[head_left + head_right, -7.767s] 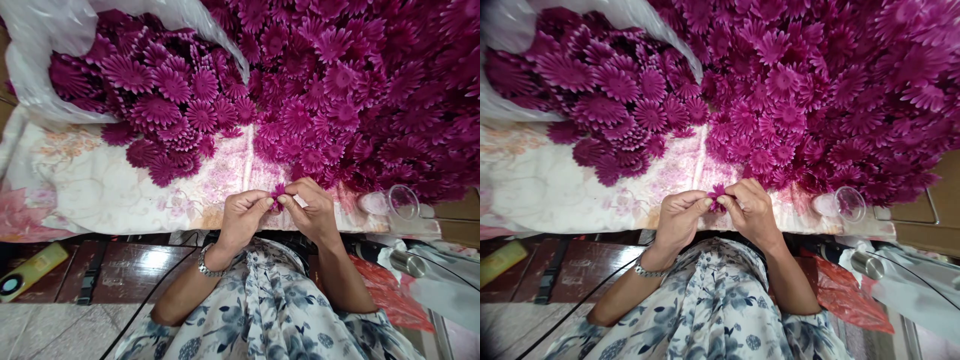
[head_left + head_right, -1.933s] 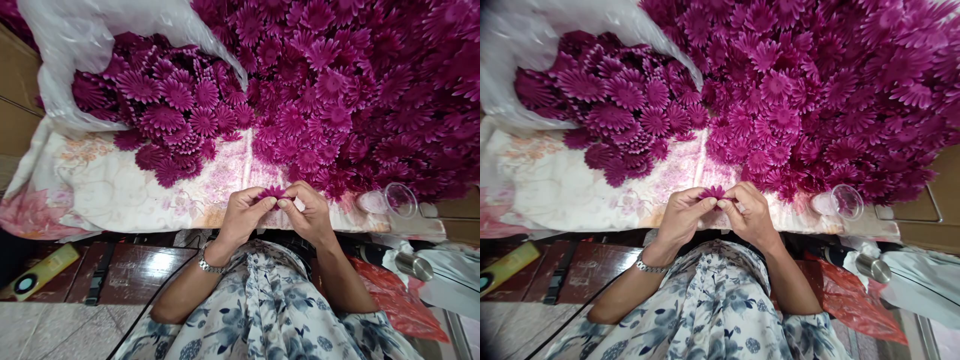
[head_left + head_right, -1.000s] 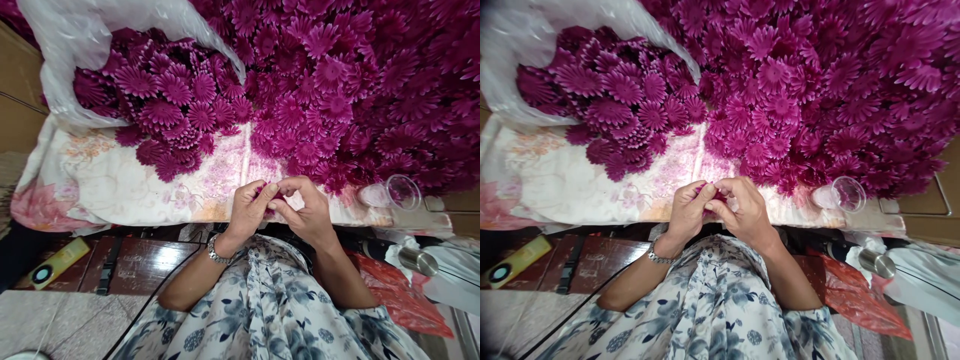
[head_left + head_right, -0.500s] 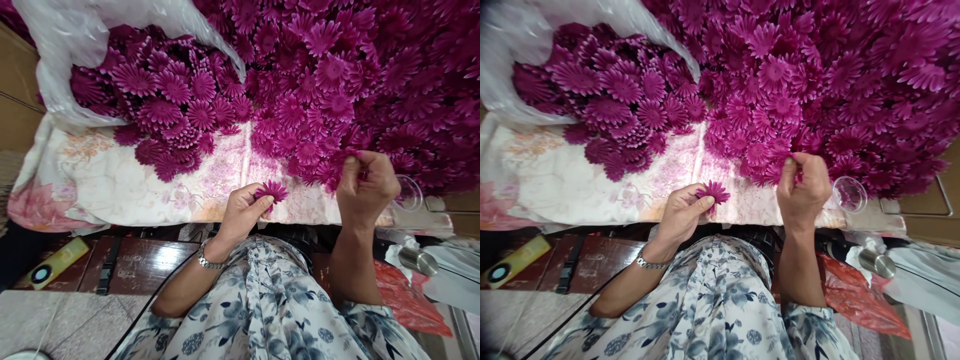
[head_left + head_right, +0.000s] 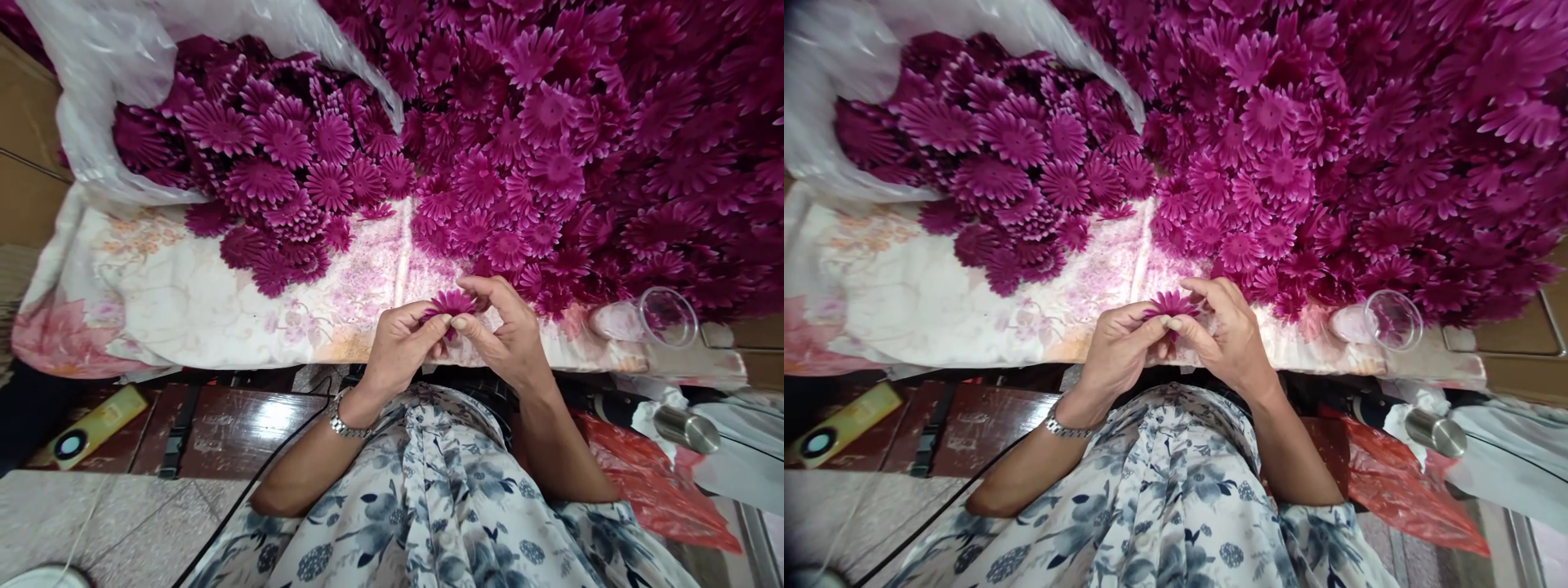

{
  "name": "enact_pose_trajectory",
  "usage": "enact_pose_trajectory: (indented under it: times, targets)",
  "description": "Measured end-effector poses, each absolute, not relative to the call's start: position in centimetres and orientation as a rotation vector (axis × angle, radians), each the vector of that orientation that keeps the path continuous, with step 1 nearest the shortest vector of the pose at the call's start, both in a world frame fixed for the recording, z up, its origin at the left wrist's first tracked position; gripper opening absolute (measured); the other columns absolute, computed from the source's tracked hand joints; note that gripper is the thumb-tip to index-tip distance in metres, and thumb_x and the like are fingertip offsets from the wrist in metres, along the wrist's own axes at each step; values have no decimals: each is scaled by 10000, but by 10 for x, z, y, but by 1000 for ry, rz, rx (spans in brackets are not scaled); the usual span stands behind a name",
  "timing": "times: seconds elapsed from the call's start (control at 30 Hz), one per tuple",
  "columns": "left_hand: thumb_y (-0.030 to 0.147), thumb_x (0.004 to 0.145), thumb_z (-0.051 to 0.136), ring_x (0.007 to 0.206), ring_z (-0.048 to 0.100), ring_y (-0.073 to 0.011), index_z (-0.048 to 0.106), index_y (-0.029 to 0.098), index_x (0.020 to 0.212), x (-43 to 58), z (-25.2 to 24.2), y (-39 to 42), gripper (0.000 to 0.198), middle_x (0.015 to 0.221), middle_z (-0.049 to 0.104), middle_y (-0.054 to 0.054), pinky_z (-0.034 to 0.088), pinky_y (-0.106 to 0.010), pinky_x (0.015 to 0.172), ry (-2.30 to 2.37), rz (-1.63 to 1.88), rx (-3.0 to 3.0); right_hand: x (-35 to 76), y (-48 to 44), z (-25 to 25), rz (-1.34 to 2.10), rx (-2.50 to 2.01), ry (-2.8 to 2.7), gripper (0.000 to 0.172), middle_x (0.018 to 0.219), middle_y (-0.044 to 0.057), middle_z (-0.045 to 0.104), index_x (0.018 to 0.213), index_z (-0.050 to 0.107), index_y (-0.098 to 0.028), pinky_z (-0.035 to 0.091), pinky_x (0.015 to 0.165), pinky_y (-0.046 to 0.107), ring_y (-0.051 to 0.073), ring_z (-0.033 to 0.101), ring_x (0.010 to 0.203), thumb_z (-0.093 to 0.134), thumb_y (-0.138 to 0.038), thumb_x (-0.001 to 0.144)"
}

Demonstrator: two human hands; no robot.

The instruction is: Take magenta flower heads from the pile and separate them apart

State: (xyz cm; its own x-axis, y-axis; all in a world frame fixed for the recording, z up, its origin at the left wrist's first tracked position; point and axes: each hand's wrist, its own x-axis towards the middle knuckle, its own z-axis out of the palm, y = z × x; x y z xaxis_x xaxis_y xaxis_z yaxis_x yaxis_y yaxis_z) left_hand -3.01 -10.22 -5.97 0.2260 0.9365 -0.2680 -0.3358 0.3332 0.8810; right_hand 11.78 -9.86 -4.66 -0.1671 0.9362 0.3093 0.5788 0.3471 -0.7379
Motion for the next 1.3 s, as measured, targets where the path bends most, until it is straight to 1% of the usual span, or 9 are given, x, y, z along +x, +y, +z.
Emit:
enact_pose_trajectory:
  times: [0.17,0.37,0.57,0.73,0.9,1.0,1.1,1.2,1.3]
  targets:
    - [373,739,675,420,411,-51,608,162,624,-29,-62,-104,249,501,478,47,392,-185,424,932,1059,824,120,-102,-50,706,-1266,-1797,160,781,6,551,904,592,-189,442,663,271,130,536,718,591,-334,835]
    - [364,741,651,430,338,-58,528,171,563,-29,-66,-105,290,482,414,53,271,-194,392,1034,1115,845,118,-107,-49,663,-1237,-1895,161,756,10,563,950,604,-198,433,652,277,137,521,703,568,-319,850]
    - [355,760,644,469,277,-62,474,169,567,-30,-67,-106,317,514,348,61,229,-216,437,1086,1169,966,119,-109,-49,670,-1226,-1877,141,739,16,566,918,613,-192,437,634,276,135,527,684,533,-298,869]
    - [374,755,661,483,303,-66,450,168,551,-30,-66,-107,359,515,353,60,241,-217,461,1064,1188,945,121,-114,-45,611,-1271,-1769,168,789,22,613,967,634,-204,456,672,288,141,572,720,534,-298,870]
    - [412,752,662,491,411,-82,506,169,529,-32,-64,-107,365,523,482,28,330,-225,484,1071,1154,969,120,-115,-41,518,-1291,-1694,169,778,13,584,978,635,-217,459,673,286,136,550,720,551,-303,860]
    - [435,726,680,485,425,-87,477,168,494,-31,-62,-107,408,496,461,28,341,-231,481,1080,1138,974,117,-113,-39,647,-1274,-1684,183,823,17,579,992,622,-209,459,682,273,129,551,751,557,-315,858]
    - [429,710,697,468,382,-71,468,166,518,-30,-62,-106,398,487,414,46,301,-218,450,1067,1132,967,114,-112,-40,832,-1216,-1691,182,823,6,593,959,619,-203,460,696,262,123,558,760,607,-326,825]
    - [438,738,669,467,340,-59,454,163,546,-29,-63,-106,399,501,372,54,268,-203,431,1014,1125,963,112,-112,-43,981,-1222,-1663,163,778,-17,607,898,610,-201,459,671,242,108,560,715,663,-302,782]
    - [457,798,593,461,338,-58,473,162,580,-31,-65,-107,386,509,384,51,282,-199,432,878,1110,948,113,-112,-47,1033,-1234,-1562,96,746,-22,616,869,607,-200,460,650,229,100,564,685,636,-267,807]
